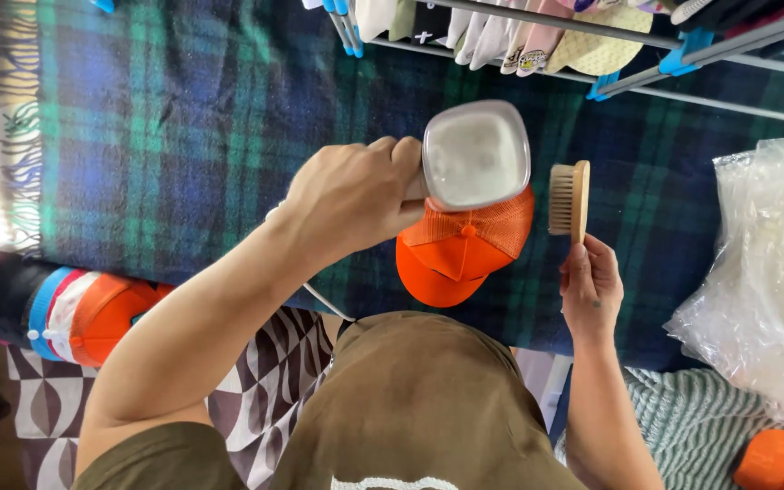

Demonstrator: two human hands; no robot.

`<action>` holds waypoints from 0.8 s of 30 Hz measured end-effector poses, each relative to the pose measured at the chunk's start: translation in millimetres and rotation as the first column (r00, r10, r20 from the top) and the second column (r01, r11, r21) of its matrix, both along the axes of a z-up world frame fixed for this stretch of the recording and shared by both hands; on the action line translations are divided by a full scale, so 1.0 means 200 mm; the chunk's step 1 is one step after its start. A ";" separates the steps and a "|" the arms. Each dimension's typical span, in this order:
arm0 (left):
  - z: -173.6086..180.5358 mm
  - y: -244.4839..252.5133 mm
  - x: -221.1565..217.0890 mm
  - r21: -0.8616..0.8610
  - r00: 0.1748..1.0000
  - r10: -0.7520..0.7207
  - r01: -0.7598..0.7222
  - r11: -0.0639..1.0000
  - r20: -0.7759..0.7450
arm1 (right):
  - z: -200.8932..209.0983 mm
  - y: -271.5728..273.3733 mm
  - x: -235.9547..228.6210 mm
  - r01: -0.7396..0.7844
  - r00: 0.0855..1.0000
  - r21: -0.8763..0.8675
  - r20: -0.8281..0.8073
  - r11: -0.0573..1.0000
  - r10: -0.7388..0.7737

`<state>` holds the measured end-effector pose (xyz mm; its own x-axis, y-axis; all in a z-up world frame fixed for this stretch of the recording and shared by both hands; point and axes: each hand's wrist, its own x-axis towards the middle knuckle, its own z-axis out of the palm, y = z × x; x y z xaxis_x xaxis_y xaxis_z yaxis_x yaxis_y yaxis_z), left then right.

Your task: Brushing and steaming an orange baseball cap to clean and shape it.

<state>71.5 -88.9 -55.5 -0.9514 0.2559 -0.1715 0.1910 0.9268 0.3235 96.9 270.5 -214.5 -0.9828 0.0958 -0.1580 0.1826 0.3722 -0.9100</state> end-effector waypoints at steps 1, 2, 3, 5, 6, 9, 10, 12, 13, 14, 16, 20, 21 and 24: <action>0.02 0.01 -0.02 -0.002 1.000 -0.006 0.006 1.000 -0.003 | 0.00 -0.01 0.00 0.006 1.000 -0.002 -0.003 1.000 -0.006; 0.04 0.03 -0.03 0.021 1.000 -0.030 0.030 0.999 -0.004 | 0.00 -0.01 0.01 0.006 1.000 0.020 -0.006 1.000 -0.006; 0.06 0.05 -0.04 0.044 0.999 -0.054 0.054 0.998 -0.006 | 0.00 -0.01 0.02 0.006 1.000 0.041 -0.010 0.999 -0.006; 0.07 0.14 -0.11 0.060 0.995 -0.098 0.098 0.993 -0.001 | 0.01 0.00 0.03 0.021 1.000 0.042 0.003 0.999 -0.021; 0.08 0.18 -0.16 0.069 0.990 -0.140 0.140 0.988 -0.007 | 0.00 -0.01 0.01 0.035 0.999 0.037 0.007 0.999 -0.035; -0.07 0.31 -0.26 0.147 0.984 -0.162 0.171 0.974 -0.072 | 0.06 -0.05 0.01 0.037 0.999 0.059 -0.006 0.998 -0.037; -0.06 0.31 -0.27 0.148 0.986 -0.153 0.162 0.976 -0.068 | 0.07 -0.05 0.01 0.028 1.000 0.059 -0.001 0.998 -0.028; -0.05 0.29 -0.29 0.129 0.991 -0.103 0.114 0.985 -0.085 | 0.07 -0.05 0.01 0.045 0.999 0.013 -0.012 0.999 -0.045; -0.05 0.24 -0.25 0.127 0.992 -0.096 0.106 0.986 -0.082 | 0.05 -0.04 0.02 0.037 0.999 0.010 -0.009 0.999 -0.037; -0.05 0.20 -0.23 0.145 0.994 -0.060 0.072 0.987 -0.087 | 0.04 -0.03 0.02 0.035 0.999 0.008 -0.019 0.999 -0.035; -0.06 0.14 -0.17 0.163 0.995 -0.025 0.039 0.986 -0.092 | 0.02 -0.04 0.01 0.033 0.999 0.006 -0.030 0.999 -0.033; -0.07 0.08 0.01 0.117 0.958 0.042 -0.009 0.993 -0.285 | 0.07 -0.15 -0.06 -0.089 0.981 0.108 -0.163 0.990 0.106; -0.05 0.07 0.05 0.112 0.939 0.077 -0.041 0.993 -0.336 | 0.09 -0.19 -0.09 -0.113 0.967 0.109 -0.214 0.988 0.135; -0.03 0.01 0.15 0.181 0.904 0.234 -0.179 0.967 -0.357 | 0.11 -0.30 -0.25 -0.148 0.887 0.178 -0.410 0.973 0.211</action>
